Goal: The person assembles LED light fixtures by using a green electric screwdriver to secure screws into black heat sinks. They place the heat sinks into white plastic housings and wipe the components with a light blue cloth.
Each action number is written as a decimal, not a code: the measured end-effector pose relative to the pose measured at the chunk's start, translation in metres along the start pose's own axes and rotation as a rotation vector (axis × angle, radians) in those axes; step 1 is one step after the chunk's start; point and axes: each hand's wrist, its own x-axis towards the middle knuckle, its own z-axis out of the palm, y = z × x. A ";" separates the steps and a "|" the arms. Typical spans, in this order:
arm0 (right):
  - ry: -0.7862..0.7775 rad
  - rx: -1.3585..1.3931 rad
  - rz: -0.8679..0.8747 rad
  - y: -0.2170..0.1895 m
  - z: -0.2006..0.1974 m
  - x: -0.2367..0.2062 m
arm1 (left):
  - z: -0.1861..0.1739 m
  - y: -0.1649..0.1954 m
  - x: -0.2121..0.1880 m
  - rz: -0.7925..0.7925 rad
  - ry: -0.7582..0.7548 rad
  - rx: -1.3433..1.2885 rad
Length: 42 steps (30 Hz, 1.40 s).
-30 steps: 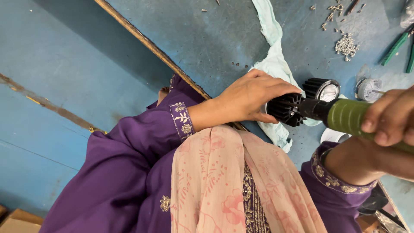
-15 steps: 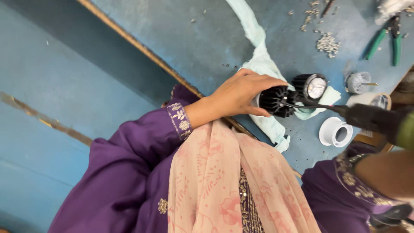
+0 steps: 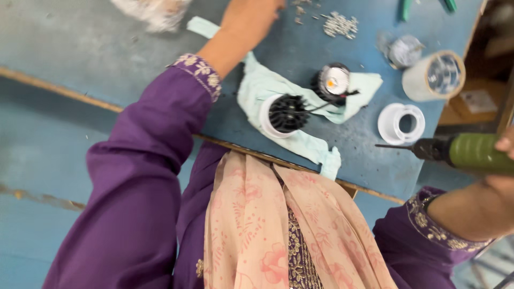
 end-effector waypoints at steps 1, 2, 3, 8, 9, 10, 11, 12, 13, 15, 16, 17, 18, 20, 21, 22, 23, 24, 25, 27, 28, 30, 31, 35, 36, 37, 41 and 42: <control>0.022 -0.009 0.015 0.001 -0.004 -0.006 | 0.007 -0.004 0.001 -0.030 -0.028 0.017; 0.044 -0.018 0.029 0.002 -0.006 -0.011 | 0.011 -0.008 0.001 -0.059 -0.058 0.035; 0.066 -0.019 0.045 0.004 -0.008 -0.014 | 0.013 -0.012 0.001 -0.048 -0.083 0.035; 0.179 -0.019 0.138 0.019 -0.008 -0.023 | 0.009 -0.013 0.002 0.032 -0.057 0.181; 0.203 -0.011 0.162 0.026 -0.006 -0.023 | 0.006 -0.010 0.002 0.029 -0.058 0.128; 0.228 -0.009 0.184 0.030 -0.002 -0.022 | -0.003 -0.005 0.001 0.024 -0.057 0.076; 0.257 -0.006 0.208 0.039 0.003 -0.023 | -0.007 -0.001 -0.003 0.019 -0.054 0.027; 0.289 -0.006 0.232 0.045 0.006 -0.020 | -0.014 0.006 -0.003 0.009 -0.073 -0.065; 0.321 -0.007 0.252 0.051 0.010 -0.018 | -0.023 0.011 -0.004 -0.006 -0.091 -0.159; 0.405 -0.019 0.308 0.068 0.019 -0.009 | -0.033 0.021 -0.008 -0.018 -0.120 -0.243; 0.444 -0.026 0.328 0.076 0.025 -0.004 | -0.038 0.026 -0.010 -0.011 -0.129 -0.231; 0.480 -0.035 0.345 0.084 0.030 -0.001 | -0.041 0.030 -0.012 -0.007 -0.136 -0.216; 0.508 -0.038 0.352 0.092 0.035 0.003 | -0.044 0.033 -0.012 -0.015 -0.140 -0.161; 0.561 -0.047 0.363 0.104 0.044 0.009 | -0.047 0.038 -0.013 -0.030 -0.145 -0.053; 0.580 -0.053 0.366 0.109 0.048 0.010 | -0.049 0.039 -0.012 -0.008 -0.122 -0.037; 0.592 -0.056 0.365 0.113 0.051 0.012 | -0.051 0.041 -0.012 0.014 -0.099 -0.023; 0.600 -0.063 0.363 0.117 0.053 0.015 | -0.054 0.042 -0.011 0.036 -0.075 -0.010; 0.607 -0.063 0.362 0.119 0.054 0.018 | -0.055 0.045 -0.009 -0.034 -0.078 -0.194; 0.619 -0.061 0.357 0.122 0.054 0.021 | -0.056 0.049 -0.007 -0.103 -0.079 -0.377; 0.628 -0.046 0.342 0.124 0.048 0.032 | -0.056 0.061 -0.004 -0.217 -0.086 -0.698; 0.633 -0.038 0.331 0.125 0.042 0.040 | -0.053 0.072 -0.003 -0.265 -0.091 -0.835; 0.623 -0.006 0.303 0.124 0.030 0.056 | -0.049 0.094 -0.003 -0.287 -0.082 -1.001; 0.614 0.012 0.289 0.123 0.023 0.064 | -0.049 0.105 -0.002 -0.264 -0.071 -1.028; 0.468 0.117 0.216 0.116 0.005 0.089 | -0.062 0.138 -0.013 -0.057 0.014 -0.847; 0.428 0.143 0.197 0.113 0.003 0.094 | -0.067 0.144 -0.015 -0.027 0.023 -0.854; 0.389 0.168 0.187 0.110 0.003 0.095 | -0.071 0.149 -0.016 0.002 0.031 -0.861; 0.239 0.262 0.126 0.095 0.007 0.103 | -0.083 0.152 -0.014 -0.059 -0.045 -0.983; 0.206 0.285 0.109 0.091 0.009 0.104 | -0.085 0.152 -0.014 -0.046 -0.046 -0.997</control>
